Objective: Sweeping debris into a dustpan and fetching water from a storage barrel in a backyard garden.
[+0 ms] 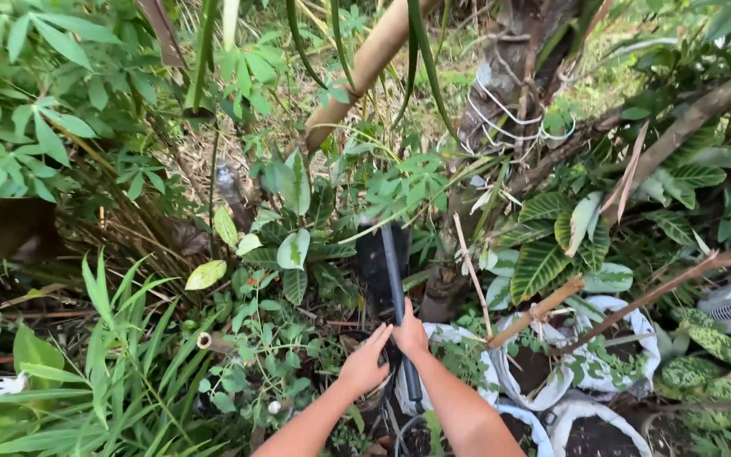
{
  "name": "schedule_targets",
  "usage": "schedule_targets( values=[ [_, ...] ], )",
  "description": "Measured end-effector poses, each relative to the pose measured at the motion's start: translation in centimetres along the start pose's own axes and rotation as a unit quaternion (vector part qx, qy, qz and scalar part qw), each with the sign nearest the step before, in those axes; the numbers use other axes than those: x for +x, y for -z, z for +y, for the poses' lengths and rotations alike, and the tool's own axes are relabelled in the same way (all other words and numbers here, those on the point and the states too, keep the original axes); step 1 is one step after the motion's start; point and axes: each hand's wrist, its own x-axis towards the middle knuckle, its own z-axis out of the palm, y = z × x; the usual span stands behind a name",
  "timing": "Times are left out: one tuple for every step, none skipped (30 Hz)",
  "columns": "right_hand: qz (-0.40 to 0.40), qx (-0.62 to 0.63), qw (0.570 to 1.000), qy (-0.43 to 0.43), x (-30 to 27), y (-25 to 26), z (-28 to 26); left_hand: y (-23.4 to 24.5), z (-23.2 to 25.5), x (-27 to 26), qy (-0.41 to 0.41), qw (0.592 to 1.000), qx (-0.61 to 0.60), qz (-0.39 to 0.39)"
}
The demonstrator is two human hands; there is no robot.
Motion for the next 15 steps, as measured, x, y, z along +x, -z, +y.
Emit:
schedule_targets(
  values=[
    [-0.002, 0.0, 1.0, -0.005, -0.3, 0.3, 0.0, 0.5, 0.7, -0.2, 0.002, 1.0, -0.002, -0.005],
    [0.001, -0.021, 1.0, 0.005, -0.7, 0.6, -0.1, 0.9, 1.3, -0.4, 0.005, 1.0, -0.001, -0.002],
    [0.007, -0.043, 0.999, 0.015, -0.8, 1.2, -0.2, 1.5, 2.1, -0.4, 0.006, 1.0, 0.001, 0.004],
    [0.007, -0.043, 0.999, 0.012, -0.1, 0.9, 0.6, 1.0, 1.5, 0.2, 0.006, 1.0, -0.001, 0.001],
    [0.019, -0.052, 0.998, 0.035, 0.3, 0.4, 1.5, 0.4, 0.9, 0.5, 0.006, 1.0, 0.001, 0.009],
    [0.032, -0.06, 0.996, 0.058, 0.7, -0.1, 2.5, -0.2, 0.2, 0.7, 0.006, 1.0, 0.003, 0.017],
    [0.027, -0.062, 0.996, 0.053, 0.2, 0.0, 2.4, -0.2, 0.6, 0.3, 0.009, 1.0, -0.001, 0.011],
    [0.018, -0.065, 0.996, 0.051, -0.3, 0.1, 2.2, -0.1, 0.9, -0.2, 0.01, 1.0, -0.002, 0.017],
    [0.012, -0.068, 0.996, 0.053, -0.3, 0.5, 1.7, 0.2, 1.3, -0.2, 0.007, 1.0, -0.001, 0.026],
    [0.011, -0.069, 0.996, 0.05, -1.3, 0.1, 1.7, 0.1, 1.5, -0.6, 0.007, 1.0, -0.003, 0.023],
    [0.012, -0.063, 0.997, 0.054, -1.7, 0.0, 1.3, 0.3, 1.8, -0.4, 0.019, 1.0, -0.011, 0.016],
    [0.013, -0.056, 0.997, 0.058, -2.2, -0.1, 1.0, 0.5, 2.2, -0.1, 0.03, 0.999, -0.019, 0.009],
    [0.015, -0.056, 0.997, 0.055, -2.6, -0.3, 1.1, 0.3, 2.1, 0.3, 0.027, 0.999, -0.019, 0.006],
    [0.028, -0.031, 0.997, 0.059, -3.0, -0.5, 1.2, 0.0, 2.1, 0.7, 0.014, 0.999, -0.026, 0.017],
    [0.039, -0.005, 0.997, 0.061, -3.8, -0.9, 1.6, -0.4, 2.0, 0.8, 0.003, 0.999, -0.034, 0.024]
  ],
)
